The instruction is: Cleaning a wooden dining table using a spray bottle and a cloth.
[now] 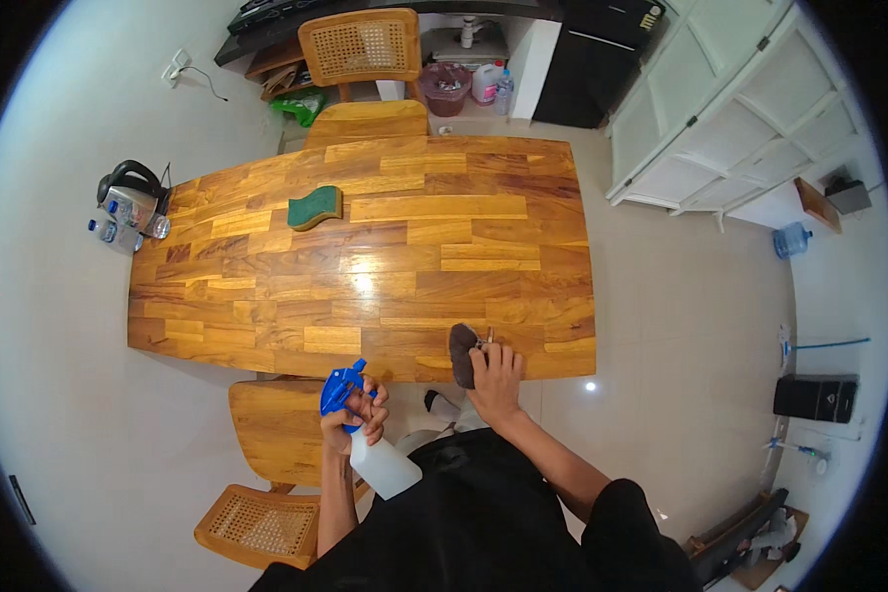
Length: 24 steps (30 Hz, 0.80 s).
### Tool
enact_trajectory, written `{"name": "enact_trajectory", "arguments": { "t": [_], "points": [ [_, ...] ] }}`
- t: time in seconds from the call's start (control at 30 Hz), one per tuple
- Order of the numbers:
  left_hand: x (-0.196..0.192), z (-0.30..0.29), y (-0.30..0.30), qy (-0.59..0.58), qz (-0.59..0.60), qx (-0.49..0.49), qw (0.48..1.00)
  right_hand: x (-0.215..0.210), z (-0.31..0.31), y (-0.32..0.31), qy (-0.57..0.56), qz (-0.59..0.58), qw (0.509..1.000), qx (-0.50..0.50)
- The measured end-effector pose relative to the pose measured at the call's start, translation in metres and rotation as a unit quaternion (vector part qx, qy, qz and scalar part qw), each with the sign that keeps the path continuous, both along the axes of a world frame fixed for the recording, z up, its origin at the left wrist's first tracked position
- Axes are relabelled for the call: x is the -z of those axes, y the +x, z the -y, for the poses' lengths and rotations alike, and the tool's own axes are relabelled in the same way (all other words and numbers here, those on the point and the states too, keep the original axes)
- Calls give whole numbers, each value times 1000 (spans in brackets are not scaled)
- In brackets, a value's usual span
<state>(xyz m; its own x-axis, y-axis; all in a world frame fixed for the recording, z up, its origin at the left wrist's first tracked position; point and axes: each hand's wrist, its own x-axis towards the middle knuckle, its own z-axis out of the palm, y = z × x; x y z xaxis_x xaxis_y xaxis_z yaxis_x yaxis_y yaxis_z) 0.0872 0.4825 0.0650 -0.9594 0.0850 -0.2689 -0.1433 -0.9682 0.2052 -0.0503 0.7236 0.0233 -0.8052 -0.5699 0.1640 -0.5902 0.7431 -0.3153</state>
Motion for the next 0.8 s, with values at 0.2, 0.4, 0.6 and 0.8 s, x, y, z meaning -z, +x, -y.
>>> {"name": "enact_trajectory", "arguments": {
  "t": [0.2, 0.4, 0.6, 0.8],
  "points": [
    [-12, -9, 43, -26, -8, -149, 989, -14, 78, -29, 10, 17, 991, -131],
    [0, -43, 59, -5, 8, -206, 978, -6, 172, -44, -55, 8, 981, -188],
    [17, -72, 25, -10, 48, -124, 991, 3, 165, -54, -115, 23, 971, -210],
    [7, -80, -9, 9, 82, -92, 992, -13, 49, -71, -131, 64, 955, -259]
  ]
}}
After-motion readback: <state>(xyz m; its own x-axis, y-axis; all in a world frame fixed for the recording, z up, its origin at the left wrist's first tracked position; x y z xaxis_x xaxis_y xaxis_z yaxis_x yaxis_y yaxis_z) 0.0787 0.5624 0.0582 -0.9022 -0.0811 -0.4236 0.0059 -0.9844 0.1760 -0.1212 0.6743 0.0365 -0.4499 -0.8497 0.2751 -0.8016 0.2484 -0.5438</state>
